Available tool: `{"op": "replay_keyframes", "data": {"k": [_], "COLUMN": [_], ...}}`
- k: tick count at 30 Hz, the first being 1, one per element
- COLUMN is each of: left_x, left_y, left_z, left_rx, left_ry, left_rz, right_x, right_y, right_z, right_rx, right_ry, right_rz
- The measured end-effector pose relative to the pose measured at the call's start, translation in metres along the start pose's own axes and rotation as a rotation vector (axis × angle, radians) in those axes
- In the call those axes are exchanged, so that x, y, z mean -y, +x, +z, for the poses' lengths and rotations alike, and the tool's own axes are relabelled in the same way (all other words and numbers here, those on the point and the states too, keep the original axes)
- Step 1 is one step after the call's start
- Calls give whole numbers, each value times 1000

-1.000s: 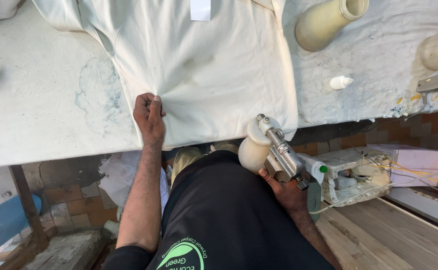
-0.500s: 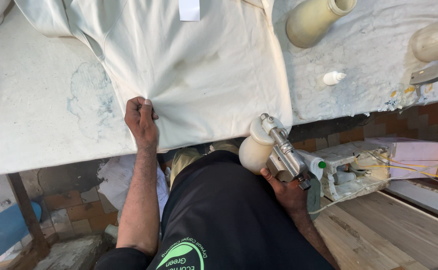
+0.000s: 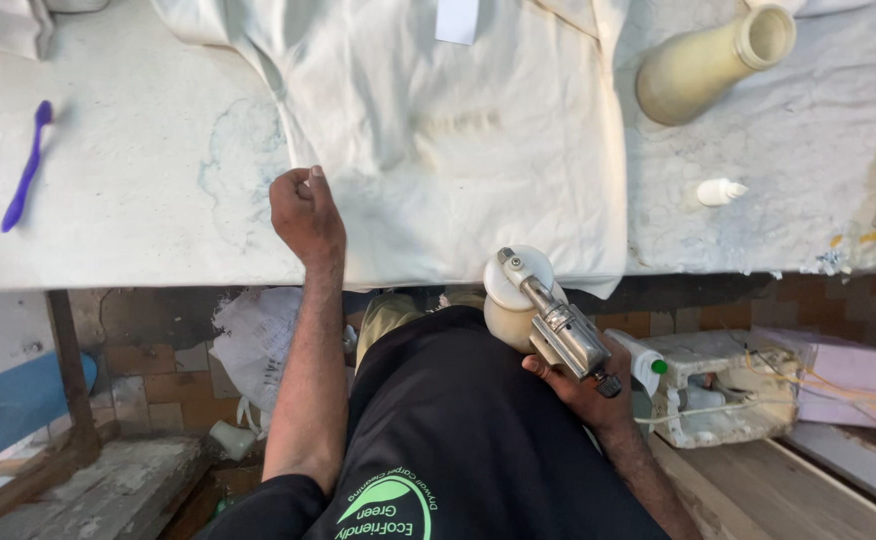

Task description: The person lays a white sweatshirt on a workbench, sprays a cleaning solution onto a stain, and scrubs it with a brush. They then fold the sweatshirt and place it aside before repeating the process on another garment.

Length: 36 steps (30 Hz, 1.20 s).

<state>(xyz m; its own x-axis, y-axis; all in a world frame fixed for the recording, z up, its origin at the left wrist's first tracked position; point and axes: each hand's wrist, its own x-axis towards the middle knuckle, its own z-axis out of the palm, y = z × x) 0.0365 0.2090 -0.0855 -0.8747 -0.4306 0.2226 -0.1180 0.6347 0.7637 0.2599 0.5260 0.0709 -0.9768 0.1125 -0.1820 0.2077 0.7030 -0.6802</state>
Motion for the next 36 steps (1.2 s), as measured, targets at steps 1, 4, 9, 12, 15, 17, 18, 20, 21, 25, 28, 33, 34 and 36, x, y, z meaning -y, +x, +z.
{"op": "replay_keyframes", "data": {"k": [1, 4, 9, 12, 15, 17, 18, 20, 21, 25, 28, 33, 34, 36], "left_x": [4, 8, 12, 19, 24, 26, 26, 27, 28, 31, 32, 31, 30, 29], "left_y": [8, 25, 32, 32, 33, 34, 34, 33, 32, 30, 30, 30, 31, 31], "left_z": [1, 9, 11, 2, -3, -4, -3, -3, -3, -4, -4, -3, -4, -4], "left_rx": [-65, -46, 0, 5, 25, 29, 31, 43, 50, 69, 76, 73, 68, 68], "left_ry": [113, 260, 128, -194, -349, -436, -501, -607, -646, -689, -702, -676, -672, -657], "left_rz": [19, 68, -91, -210, -265, -270, -265, -270, -282, -289, -282, -285, -287, -292], "right_x": [4, 11, 9, 6, 6, 9, 11, 15, 16, 16, 13, 13, 14, 17], "right_y": [1, 2, 5, 9, 13, 15, 15, 15, 15, 14, 15, 15, 15, 16], "right_z": [2, 10, 18, 19, 20, 22, 23, 25, 25, 26, 26, 26, 26, 25], "right_rx": [-9, -13, 1, 55, 95, 113, 108, 96, 85, 69, 95, 109, 102, 102], "right_ry": [34, 90, 91, 1, -12, 5, 31, 82, 77, 55, 24, 25, 16, 21], "right_rz": [11, 100, 212, 205, 129, 105, 75, 23, 40, 120, 112, 81, 80, 66]}}
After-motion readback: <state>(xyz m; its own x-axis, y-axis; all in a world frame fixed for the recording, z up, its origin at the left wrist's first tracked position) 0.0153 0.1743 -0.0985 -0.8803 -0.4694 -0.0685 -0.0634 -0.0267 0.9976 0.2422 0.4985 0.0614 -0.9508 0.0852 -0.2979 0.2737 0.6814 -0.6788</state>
